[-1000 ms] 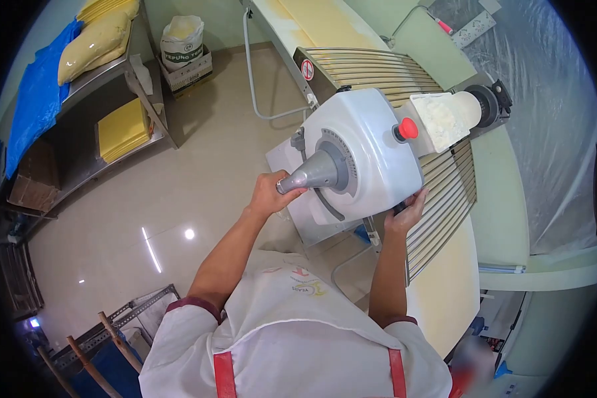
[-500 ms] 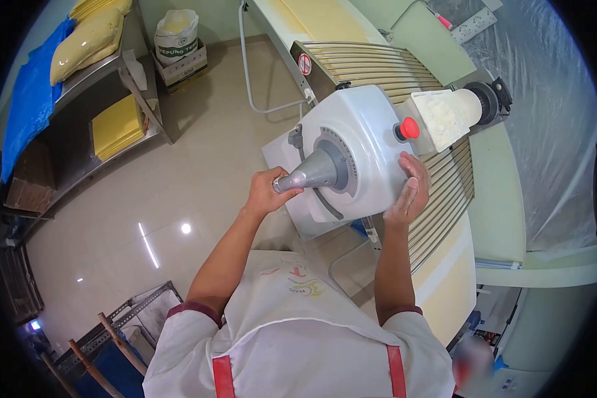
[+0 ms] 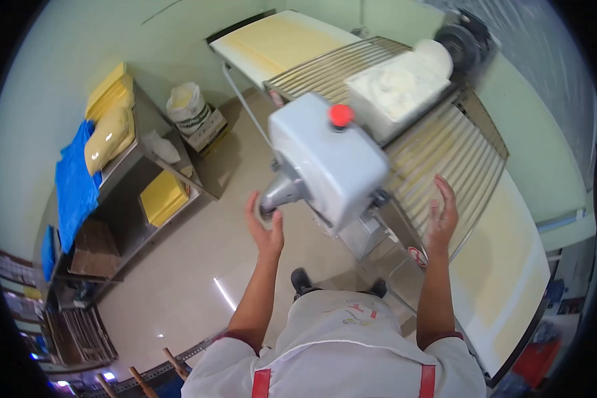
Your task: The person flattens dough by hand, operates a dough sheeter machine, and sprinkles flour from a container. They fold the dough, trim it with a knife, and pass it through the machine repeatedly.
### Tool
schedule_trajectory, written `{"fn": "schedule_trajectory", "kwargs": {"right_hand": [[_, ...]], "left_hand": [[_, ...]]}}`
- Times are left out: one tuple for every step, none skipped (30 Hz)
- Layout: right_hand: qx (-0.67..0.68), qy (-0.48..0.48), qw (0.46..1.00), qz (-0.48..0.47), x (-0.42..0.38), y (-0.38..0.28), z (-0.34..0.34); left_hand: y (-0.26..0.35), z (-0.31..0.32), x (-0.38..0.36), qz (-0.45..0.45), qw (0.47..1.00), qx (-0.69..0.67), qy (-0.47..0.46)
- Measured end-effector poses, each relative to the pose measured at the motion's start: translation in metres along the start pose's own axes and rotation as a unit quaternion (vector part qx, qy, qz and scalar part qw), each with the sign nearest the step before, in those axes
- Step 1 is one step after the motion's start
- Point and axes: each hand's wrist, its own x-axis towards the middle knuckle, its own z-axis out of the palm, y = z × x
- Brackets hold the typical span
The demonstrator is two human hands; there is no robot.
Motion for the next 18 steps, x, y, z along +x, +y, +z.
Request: {"fn": "schedule_trajectory", "kwargs": {"right_hand": [[0.008, 0.03, 0.998, 0.045, -0.01, 0.033, -0.031], [0.013, 0.06, 0.994, 0.092, -0.024, 0.071, -0.065], [0.013, 0.09, 0.986, 0.14, -0.039, 0.103, -0.099], [-0.002, 0.109, 0.979, 0.171, -0.053, 0.127, -0.133], [-0.018, 0.13, 0.97, 0.204, -0.068, 0.15, -0.169], [-0.031, 0.153, 0.959, 0.238, -0.084, 0.167, -0.205], [-0.037, 0.172, 0.95, 0.257, -0.096, 0.188, -0.243], [-0.04, 0.193, 0.94, 0.278, -0.112, 0.208, -0.275], [-0.04, 0.213, 0.928, 0.302, -0.132, 0.225, -0.3], [-0.036, 0.241, 0.913, 0.327, -0.15, 0.234, -0.317], [-0.032, 0.266, 0.899, 0.347, -0.162, 0.24, -0.336], [-0.028, 0.288, 0.886, 0.361, -0.171, 0.251, -0.35], [-0.001, 0.337, 0.865, 0.372, -0.185, 0.266, -0.358], [0.001, 0.361, 0.859, 0.362, -0.192, 0.255, -0.37], [0.007, 0.38, 0.854, 0.355, -0.202, 0.264, -0.38], [0.013, 0.4, 0.848, 0.348, -0.211, 0.265, -0.39], [-0.006, 0.398, 0.842, 0.363, -0.217, 0.265, -0.397], [-0.026, 0.394, 0.837, 0.379, -0.212, 0.261, -0.401]], "left_hand": [[0.018, 0.01, -0.007, 0.052, 0.998, 0.024, 0.034], [0.039, 0.024, -0.013, 0.102, 0.994, -0.003, 0.038], [0.063, 0.043, -0.02, 0.148, 0.988, -0.033, 0.039], [0.087, 0.066, -0.032, 0.19, 0.979, -0.068, 0.039], [0.111, 0.093, -0.045, 0.201, 0.975, -0.094, 0.008], [0.135, 0.119, -0.058, 0.213, 0.969, -0.12, -0.024], [0.155, 0.149, -0.07, 0.228, 0.961, -0.144, -0.058], [0.169, 0.177, -0.08, 0.215, 0.959, -0.145, -0.116], [0.181, 0.208, -0.09, 0.202, 0.953, -0.141, -0.174], [0.189, 0.237, -0.1, 0.19, 0.945, -0.134, -0.231], [0.194, 0.267, -0.109, 0.186, 0.937, -0.101, -0.28], [0.195, 0.293, -0.117, 0.182, 0.921, -0.077, -0.335], [0.192, 0.32, -0.124, 0.18, 0.903, -0.052, -0.387], [0.203, 0.33, -0.125, 0.174, 0.883, -0.033, -0.435], [0.203, 0.352, -0.135, 0.187, 0.862, -0.014, -0.47], [0.201, 0.37, -0.146, 0.2, 0.84, 0.005, -0.505], [0.2, 0.388, -0.154, 0.213, 0.815, 0.023, -0.539], [0.198, 0.406, -0.16, 0.23, 0.792, 0.025, -0.565]]}}
